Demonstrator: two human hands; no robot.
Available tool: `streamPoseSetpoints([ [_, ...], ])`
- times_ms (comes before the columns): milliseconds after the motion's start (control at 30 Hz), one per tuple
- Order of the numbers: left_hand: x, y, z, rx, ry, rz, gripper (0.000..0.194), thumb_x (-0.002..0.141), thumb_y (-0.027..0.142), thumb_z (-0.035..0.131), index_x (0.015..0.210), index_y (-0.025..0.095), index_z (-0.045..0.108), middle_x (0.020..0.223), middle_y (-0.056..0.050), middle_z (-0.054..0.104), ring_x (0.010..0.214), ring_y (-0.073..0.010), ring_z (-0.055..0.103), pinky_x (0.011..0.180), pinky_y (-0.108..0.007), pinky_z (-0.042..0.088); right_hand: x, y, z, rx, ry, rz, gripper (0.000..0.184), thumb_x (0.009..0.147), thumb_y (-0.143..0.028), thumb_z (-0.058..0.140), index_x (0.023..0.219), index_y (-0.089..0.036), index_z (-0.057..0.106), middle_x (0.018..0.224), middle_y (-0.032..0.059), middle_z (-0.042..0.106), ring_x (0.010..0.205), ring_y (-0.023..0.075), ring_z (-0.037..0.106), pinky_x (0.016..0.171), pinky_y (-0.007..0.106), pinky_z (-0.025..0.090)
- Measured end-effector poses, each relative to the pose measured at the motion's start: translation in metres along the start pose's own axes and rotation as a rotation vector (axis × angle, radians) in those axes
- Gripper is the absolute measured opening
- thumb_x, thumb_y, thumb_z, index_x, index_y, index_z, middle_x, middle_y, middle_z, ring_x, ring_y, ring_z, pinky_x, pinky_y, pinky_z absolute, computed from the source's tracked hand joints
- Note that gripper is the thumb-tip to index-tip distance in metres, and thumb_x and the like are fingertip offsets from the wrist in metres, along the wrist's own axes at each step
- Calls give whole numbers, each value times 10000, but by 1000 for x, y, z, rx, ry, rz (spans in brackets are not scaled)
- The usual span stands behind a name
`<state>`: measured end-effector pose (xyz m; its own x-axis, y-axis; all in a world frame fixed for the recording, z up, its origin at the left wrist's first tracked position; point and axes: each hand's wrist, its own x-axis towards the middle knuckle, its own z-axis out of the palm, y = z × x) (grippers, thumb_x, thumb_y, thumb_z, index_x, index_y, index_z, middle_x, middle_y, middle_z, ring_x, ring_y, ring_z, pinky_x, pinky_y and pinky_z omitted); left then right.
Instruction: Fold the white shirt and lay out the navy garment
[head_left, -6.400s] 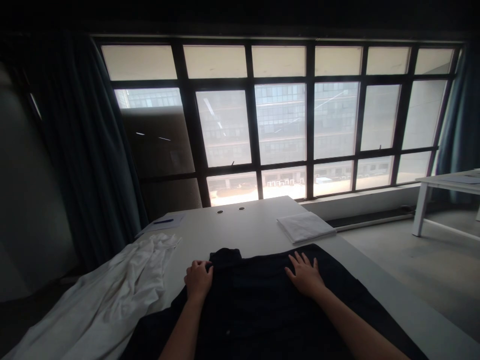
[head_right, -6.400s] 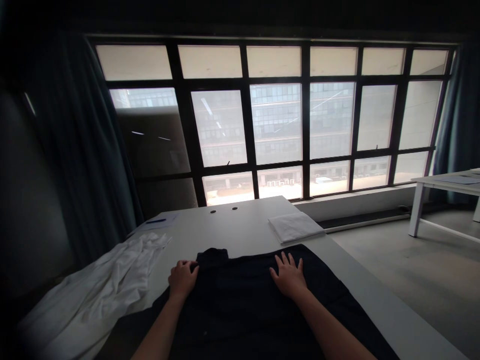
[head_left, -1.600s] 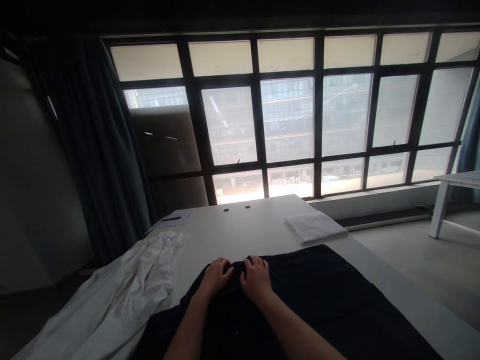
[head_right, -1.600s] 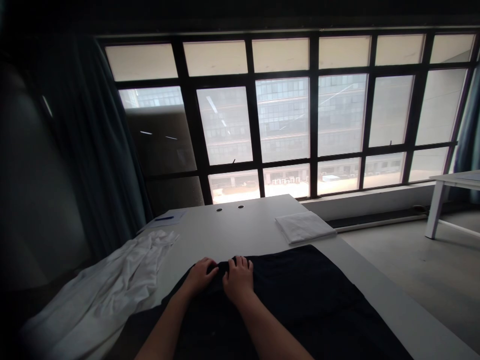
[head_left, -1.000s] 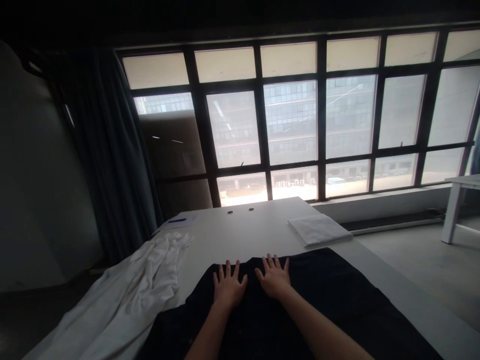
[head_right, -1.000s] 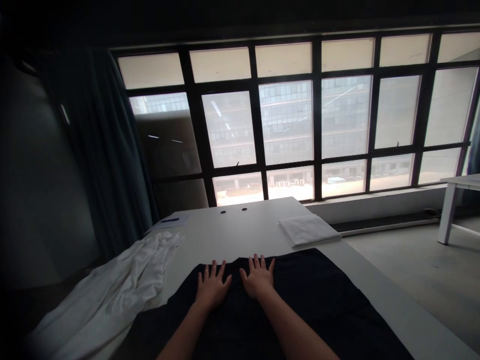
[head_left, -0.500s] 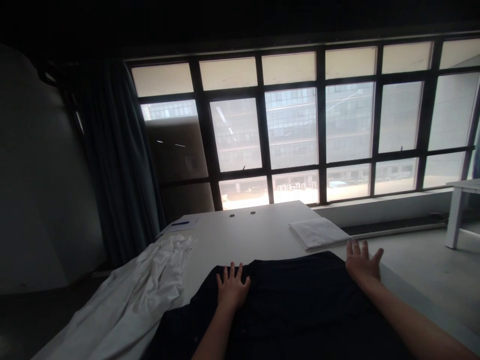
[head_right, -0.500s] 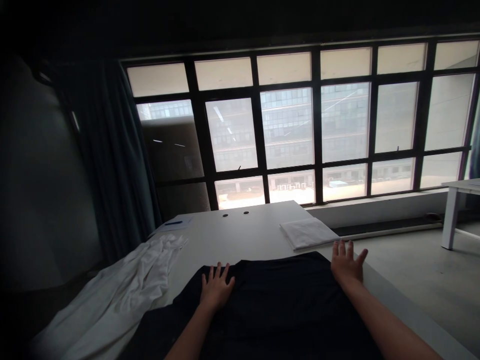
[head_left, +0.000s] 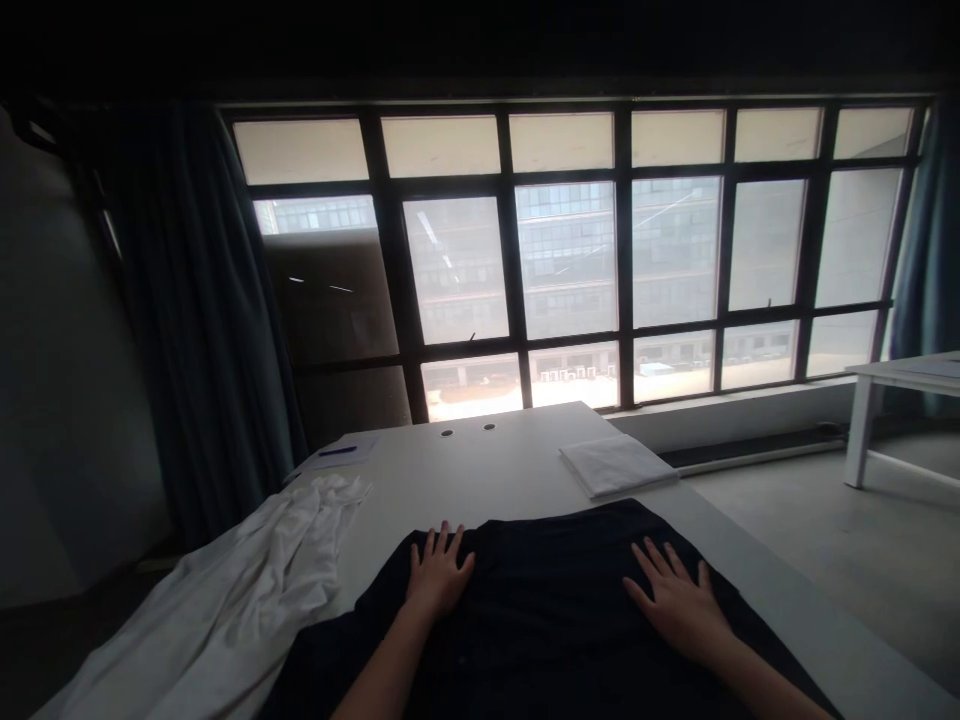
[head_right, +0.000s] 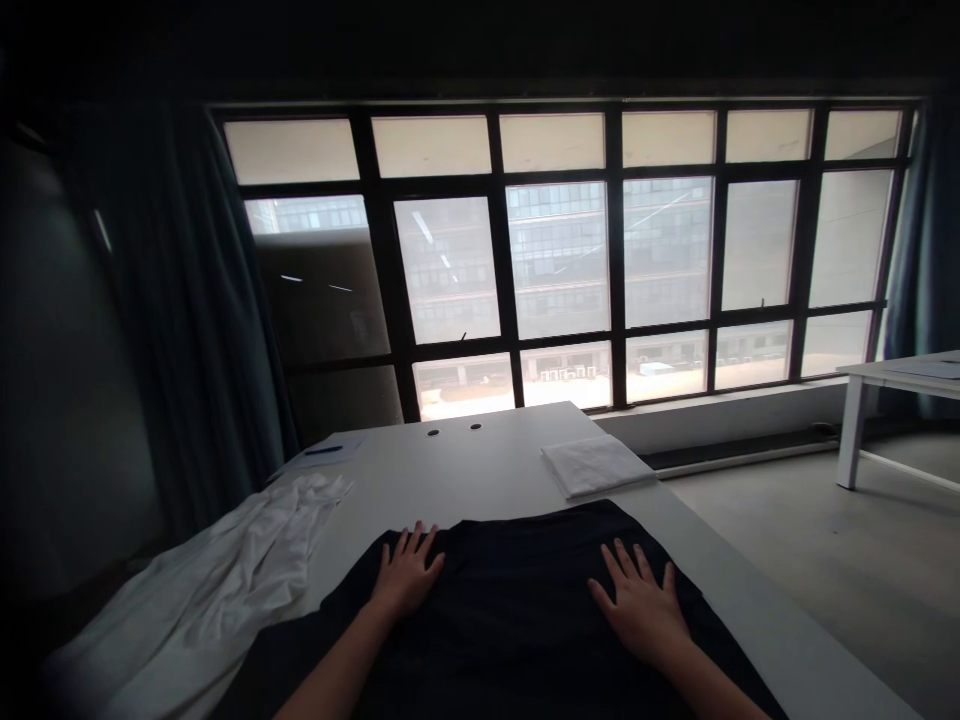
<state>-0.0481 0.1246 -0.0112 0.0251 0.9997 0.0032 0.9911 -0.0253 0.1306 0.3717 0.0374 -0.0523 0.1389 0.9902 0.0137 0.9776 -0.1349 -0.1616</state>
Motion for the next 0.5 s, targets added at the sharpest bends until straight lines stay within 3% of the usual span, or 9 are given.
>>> streamPoseSetpoints([
  [133,-7,-10,-8,-16,36,8,719,996,610,310,1614,246,263,1707,-103,116,1575,-349,74,1244,-620,89,0,-3,-9,6,10,8,776,941,-697,275,1608,-301,283,1689,18,169,1564,363,80,1184,725,12],
  [267,-28,-17,-20,-56,61,52,674,1029,584,186,1590,242,336,1677,-70,283,1562,-276,207,1247,-511,241,-2,-8,-9,6,16,10,773,945,-688,279,1608,-292,280,1686,14,173,1563,364,85,1186,723,10],
  [367,-58,-30,-25,-64,47,128,612,985,599,383,1518,312,472,1650,3,349,1549,-249,254,1275,-446,215,-3,-7,-7,3,30,6,765,949,-676,285,1607,-286,285,1684,18,182,1562,368,90,1187,721,5],
  [500,-112,-64,-15,-110,-53,188,655,913,657,546,1520,450,416,1649,81,294,1540,-270,265,1281,-485,226,-1,-4,-4,-1,28,-1,766,948,-678,289,1605,-284,292,1685,26,187,1560,375,94,1180,733,12],
])
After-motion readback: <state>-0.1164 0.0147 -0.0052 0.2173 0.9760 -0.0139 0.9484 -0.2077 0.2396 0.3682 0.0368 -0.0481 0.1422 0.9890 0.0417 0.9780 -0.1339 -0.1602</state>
